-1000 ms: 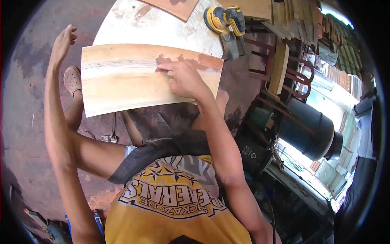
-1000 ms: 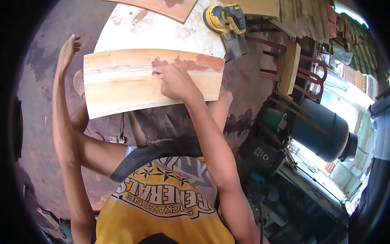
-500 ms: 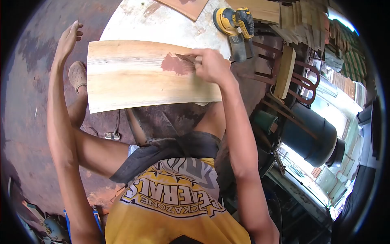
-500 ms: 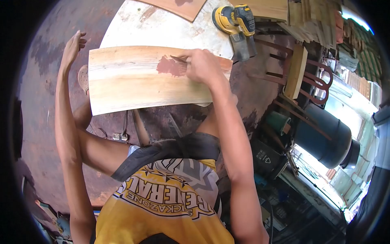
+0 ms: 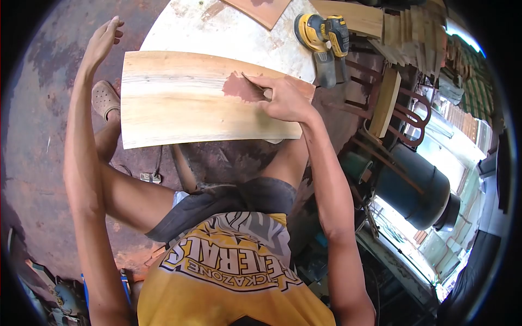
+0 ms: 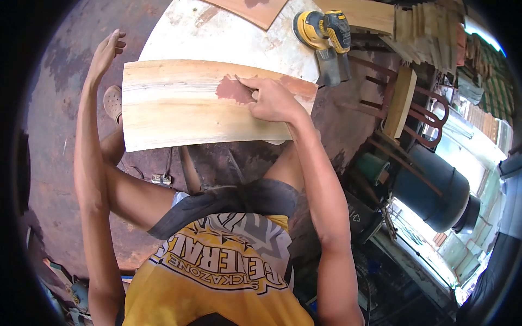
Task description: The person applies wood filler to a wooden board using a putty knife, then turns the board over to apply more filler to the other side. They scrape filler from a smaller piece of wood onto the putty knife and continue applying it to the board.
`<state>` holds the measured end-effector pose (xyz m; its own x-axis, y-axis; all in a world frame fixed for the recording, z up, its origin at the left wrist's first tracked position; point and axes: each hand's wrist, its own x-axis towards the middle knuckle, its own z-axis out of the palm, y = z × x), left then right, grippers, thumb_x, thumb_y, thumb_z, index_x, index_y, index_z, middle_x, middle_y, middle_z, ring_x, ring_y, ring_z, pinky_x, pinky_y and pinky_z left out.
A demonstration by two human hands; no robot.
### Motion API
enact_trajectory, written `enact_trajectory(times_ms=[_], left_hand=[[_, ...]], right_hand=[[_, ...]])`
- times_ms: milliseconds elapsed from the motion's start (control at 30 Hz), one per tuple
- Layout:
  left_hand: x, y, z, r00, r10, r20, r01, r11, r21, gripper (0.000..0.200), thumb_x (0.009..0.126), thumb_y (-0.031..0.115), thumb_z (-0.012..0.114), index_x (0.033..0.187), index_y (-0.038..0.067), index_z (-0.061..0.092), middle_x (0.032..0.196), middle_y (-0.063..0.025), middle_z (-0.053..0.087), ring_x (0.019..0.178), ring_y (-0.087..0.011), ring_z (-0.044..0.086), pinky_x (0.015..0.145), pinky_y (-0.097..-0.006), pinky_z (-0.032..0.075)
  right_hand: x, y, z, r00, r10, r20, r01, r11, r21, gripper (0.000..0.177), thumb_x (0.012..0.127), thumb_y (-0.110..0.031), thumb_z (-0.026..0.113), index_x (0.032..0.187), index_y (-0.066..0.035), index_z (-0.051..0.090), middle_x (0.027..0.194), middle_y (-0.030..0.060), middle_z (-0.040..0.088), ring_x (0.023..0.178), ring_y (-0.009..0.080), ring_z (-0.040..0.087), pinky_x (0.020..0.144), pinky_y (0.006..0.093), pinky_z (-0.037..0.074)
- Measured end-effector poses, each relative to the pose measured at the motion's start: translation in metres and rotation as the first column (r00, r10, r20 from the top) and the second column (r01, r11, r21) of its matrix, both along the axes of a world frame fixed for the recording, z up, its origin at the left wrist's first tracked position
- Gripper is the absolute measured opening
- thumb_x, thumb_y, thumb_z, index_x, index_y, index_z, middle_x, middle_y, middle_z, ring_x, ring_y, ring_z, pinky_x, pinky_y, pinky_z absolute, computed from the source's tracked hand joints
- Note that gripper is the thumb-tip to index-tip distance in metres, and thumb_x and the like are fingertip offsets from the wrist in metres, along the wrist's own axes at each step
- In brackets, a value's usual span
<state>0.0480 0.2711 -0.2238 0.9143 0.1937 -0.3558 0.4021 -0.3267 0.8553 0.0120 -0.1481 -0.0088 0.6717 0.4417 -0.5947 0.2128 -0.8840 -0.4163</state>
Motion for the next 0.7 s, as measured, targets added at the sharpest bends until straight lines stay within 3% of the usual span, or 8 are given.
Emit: enact_trajectory(times_ms=[233, 333, 467, 533, 700], left_hand=[[0.0, -0.004, -0.007, 0.999, -0.035, 0.023, 0.035, 0.999, 0.014, 0.059, 0.101, 0.048, 0.038, 0.129, 0.0, 0.058, 0.113, -0.0197, 0.066, 0.101, -0.0259, 0.064, 0.092, -0.0366, 0.048], [-0.004, -0.008, 0.0, 0.998, -0.054, 0.021, 0.051, 0.991, 0.124, 0.056, 0.1, 0.047, 0.041, 0.129, 0.001, 0.057, 0.113, -0.0189, 0.066, 0.102, -0.0254, 0.064, 0.091, -0.0364, 0.048], [-0.002, -0.007, -0.007, 0.995, -0.104, -0.007, 0.104, 0.987, 0.125, 0.055, 0.1, 0.046, 0.044, 0.129, 0.002, 0.057, 0.113, -0.0181, 0.067, 0.101, -0.0247, 0.064, 0.091, -0.0358, 0.049], [-0.001, -0.01, -0.013, 0.994, -0.083, 0.07, 0.072, 0.987, 0.143, 0.055, 0.1, 0.047, 0.044, 0.129, 0.001, 0.057, 0.111, -0.0163, 0.067, 0.099, -0.0235, 0.064, 0.09, -0.0353, 0.049], [0.008, -0.013, -0.006, 0.995, -0.102, 0.008, 0.1, 0.984, 0.15, 0.055, 0.099, 0.046, 0.045, 0.128, 0.002, 0.058, 0.107, -0.0149, 0.068, 0.096, -0.0229, 0.064, 0.09, -0.0357, 0.049]], right_hand=[[0.0, -0.007, -0.007, 0.991, -0.028, -0.133, 0.035, 0.998, 0.044, 0.076, 0.065, 0.005, 0.05, 0.141, -0.003, 0.049, 0.124, 0.0134, 0.055, 0.119, 0.0297, 0.052, 0.1, 0.0327, 0.042], [0.005, -0.008, -0.006, 0.984, -0.007, -0.178, 0.01, 1.0, 0.019, 0.077, 0.065, 0.004, 0.051, 0.141, -0.004, 0.048, 0.124, 0.0137, 0.054, 0.121, 0.0295, 0.049, 0.1, 0.0325, 0.042], [-0.006, -0.003, -0.008, 0.988, 0.002, -0.152, -0.001, 1.0, 0.008, 0.073, 0.066, 0.005, 0.051, 0.138, -0.003, 0.051, 0.123, 0.0153, 0.054, 0.121, 0.0313, 0.049, 0.1, 0.0324, 0.041], [-0.019, -0.002, -0.012, 0.995, 0.08, -0.065, -0.076, 0.995, 0.062, 0.066, 0.068, 0.007, 0.051, 0.134, 0.0, 0.054, 0.123, 0.0172, 0.053, 0.12, 0.033, 0.049, 0.101, 0.0339, 0.04], [-0.053, 0.007, -0.002, 0.999, 0.024, -0.047, -0.021, 0.998, 0.067, 0.061, 0.071, 0.008, 0.048, 0.132, 0.002, 0.054, 0.125, 0.019, 0.052, 0.121, 0.0348, 0.049, 0.102, 0.0366, 0.04]])
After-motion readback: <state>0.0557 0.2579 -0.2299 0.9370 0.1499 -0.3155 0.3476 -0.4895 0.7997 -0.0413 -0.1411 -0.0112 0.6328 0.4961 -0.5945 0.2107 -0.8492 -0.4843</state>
